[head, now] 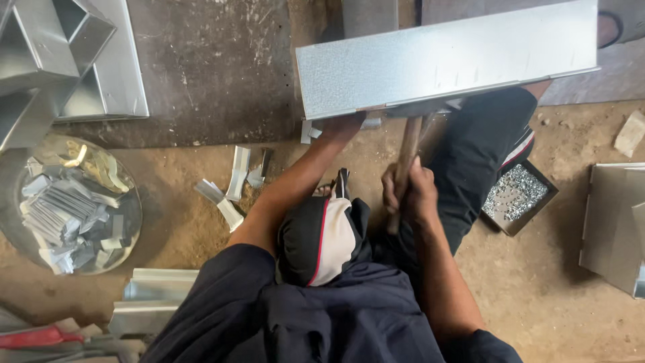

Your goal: The person sits on the floor and assembles rectangular metal boxes by hammering small metal tabs into place. They repeatedly position the metal pieces, strike them with a hammer, and stack completed units nearby.

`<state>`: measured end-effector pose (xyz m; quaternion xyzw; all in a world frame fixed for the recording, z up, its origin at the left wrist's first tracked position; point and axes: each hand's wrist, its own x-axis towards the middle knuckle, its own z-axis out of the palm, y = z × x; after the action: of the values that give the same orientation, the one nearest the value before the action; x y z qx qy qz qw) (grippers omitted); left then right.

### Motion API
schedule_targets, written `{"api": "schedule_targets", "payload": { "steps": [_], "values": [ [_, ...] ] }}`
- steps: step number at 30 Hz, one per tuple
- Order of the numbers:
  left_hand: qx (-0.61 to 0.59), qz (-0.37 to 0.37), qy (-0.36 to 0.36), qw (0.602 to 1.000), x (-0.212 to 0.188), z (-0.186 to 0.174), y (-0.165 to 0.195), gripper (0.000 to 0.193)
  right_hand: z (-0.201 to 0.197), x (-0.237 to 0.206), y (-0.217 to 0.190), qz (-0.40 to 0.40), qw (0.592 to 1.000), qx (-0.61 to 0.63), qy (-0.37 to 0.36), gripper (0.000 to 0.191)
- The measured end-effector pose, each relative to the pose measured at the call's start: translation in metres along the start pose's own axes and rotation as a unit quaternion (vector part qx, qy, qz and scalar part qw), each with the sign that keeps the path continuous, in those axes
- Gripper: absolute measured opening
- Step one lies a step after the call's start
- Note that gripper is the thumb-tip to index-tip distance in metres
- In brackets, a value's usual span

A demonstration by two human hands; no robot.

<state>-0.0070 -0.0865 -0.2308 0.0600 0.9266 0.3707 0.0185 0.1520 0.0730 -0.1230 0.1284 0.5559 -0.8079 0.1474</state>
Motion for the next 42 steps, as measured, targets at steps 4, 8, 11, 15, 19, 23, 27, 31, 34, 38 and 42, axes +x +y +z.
{"api": "schedule_targets", "payload": {
  "steps": [4, 8, 11, 15, 19, 23, 27, 31, 34, 38, 42],
  "values": [
    [-0.128, 0.074, 0.072, 0.986, -0.003, -0.002, 0.001, 0.043, 0.001, -0.011, 0.024, -0.163, 0.933, -0.295, 0.125, 0.044],
    [-0.067, 0.008, 0.016, 0.998, -0.013, 0.0, -0.001, 0.039, 0.0, 0.004, 0.047, -0.436, 0.896, 0.043, 0.076, 0.033],
    [-0.037, 0.006, 0.002, 0.999, -0.009, 0.003, -0.003, 0.035, -0.005, 0.012, 0.037, -0.352, 0.777, -0.514, 0.092, 0.038],
    [-0.037, 0.01, -0.004, 0.999, -0.005, 0.004, -0.003, 0.03, -0.001, -0.015, 0.012, -0.222, 0.862, -0.443, 0.108, 0.033],
    [-0.017, -0.017, -0.012, 1.0, -0.01, 0.002, -0.001, 0.028, 0.015, -0.028, 0.017, -0.384, 0.905, -0.089, 0.16, 0.044],
    [-0.053, 0.024, 0.011, 0.998, -0.008, -0.003, 0.005, 0.028, -0.009, 0.005, 0.038, -0.356, 0.757, -0.539, 0.099, 0.043],
    [-0.025, 0.027, 0.009, 0.999, -0.002, -0.006, 0.008, 0.029, -0.046, -0.001, 0.065, -0.101, 0.875, -0.468, 0.07, 0.045],
    [0.014, 0.023, -0.008, 1.0, -0.005, 0.0, 0.002, 0.031, -0.031, -0.013, 0.077, 0.173, 0.94, -0.282, 0.077, 0.05],
    [0.026, 0.039, 0.006, 0.999, -0.008, 0.001, -0.002, 0.033, -0.01, -0.015, 0.048, -0.204, 0.788, -0.566, 0.13, 0.046],
    [0.107, 0.101, 0.043, 0.988, -0.007, -0.017, 0.003, 0.036, 0.038, -0.04, -0.08, -0.364, 0.754, -0.527, 0.143, 0.022],
    [0.102, 0.179, -0.033, 0.978, -0.029, -0.041, -0.002, 0.033, 0.092, -0.023, -0.196, -0.496, 0.577, -0.648, 0.039, 0.013]
  ]
}}
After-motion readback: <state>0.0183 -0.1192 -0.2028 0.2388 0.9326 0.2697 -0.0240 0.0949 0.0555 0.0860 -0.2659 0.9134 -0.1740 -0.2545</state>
